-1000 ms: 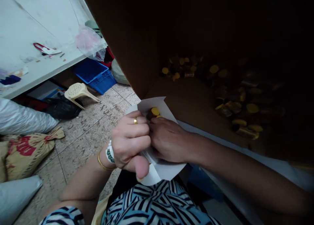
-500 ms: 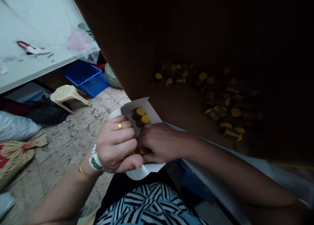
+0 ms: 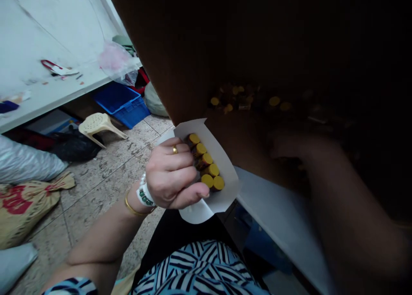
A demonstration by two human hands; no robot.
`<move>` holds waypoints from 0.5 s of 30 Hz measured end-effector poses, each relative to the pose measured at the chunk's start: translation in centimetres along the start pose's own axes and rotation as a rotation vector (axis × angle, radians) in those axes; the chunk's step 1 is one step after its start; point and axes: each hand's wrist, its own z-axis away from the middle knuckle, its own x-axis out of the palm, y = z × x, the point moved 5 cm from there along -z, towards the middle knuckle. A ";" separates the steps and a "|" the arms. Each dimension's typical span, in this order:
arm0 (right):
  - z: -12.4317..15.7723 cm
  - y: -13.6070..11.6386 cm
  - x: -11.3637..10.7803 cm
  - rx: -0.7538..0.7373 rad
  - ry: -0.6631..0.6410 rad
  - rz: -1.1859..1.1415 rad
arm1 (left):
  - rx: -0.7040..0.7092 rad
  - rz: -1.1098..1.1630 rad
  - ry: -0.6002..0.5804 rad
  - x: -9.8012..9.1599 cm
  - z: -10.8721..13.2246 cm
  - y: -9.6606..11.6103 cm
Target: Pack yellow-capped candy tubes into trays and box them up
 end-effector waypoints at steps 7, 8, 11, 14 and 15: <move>2.3 -8.7 -0.7 -0.300 0.022 -0.429 | 0.019 0.025 -0.081 0.6 0.0 0.6; 2.9 -10.5 -0.4 -0.401 0.028 -0.537 | 0.026 0.031 -0.088 0.7 0.0 0.6; 3.9 -14.9 1.7 -0.615 0.027 -0.475 | 0.044 0.067 -0.093 1.1 0.1 0.8; 4.0 -16.3 2.9 -0.717 -0.055 -0.208 | 0.061 0.092 -0.102 1.2 -0.1 1.0; 3.9 -15.9 2.5 -0.718 -0.104 -0.165 | 0.065 0.098 -0.110 1.3 -0.3 1.1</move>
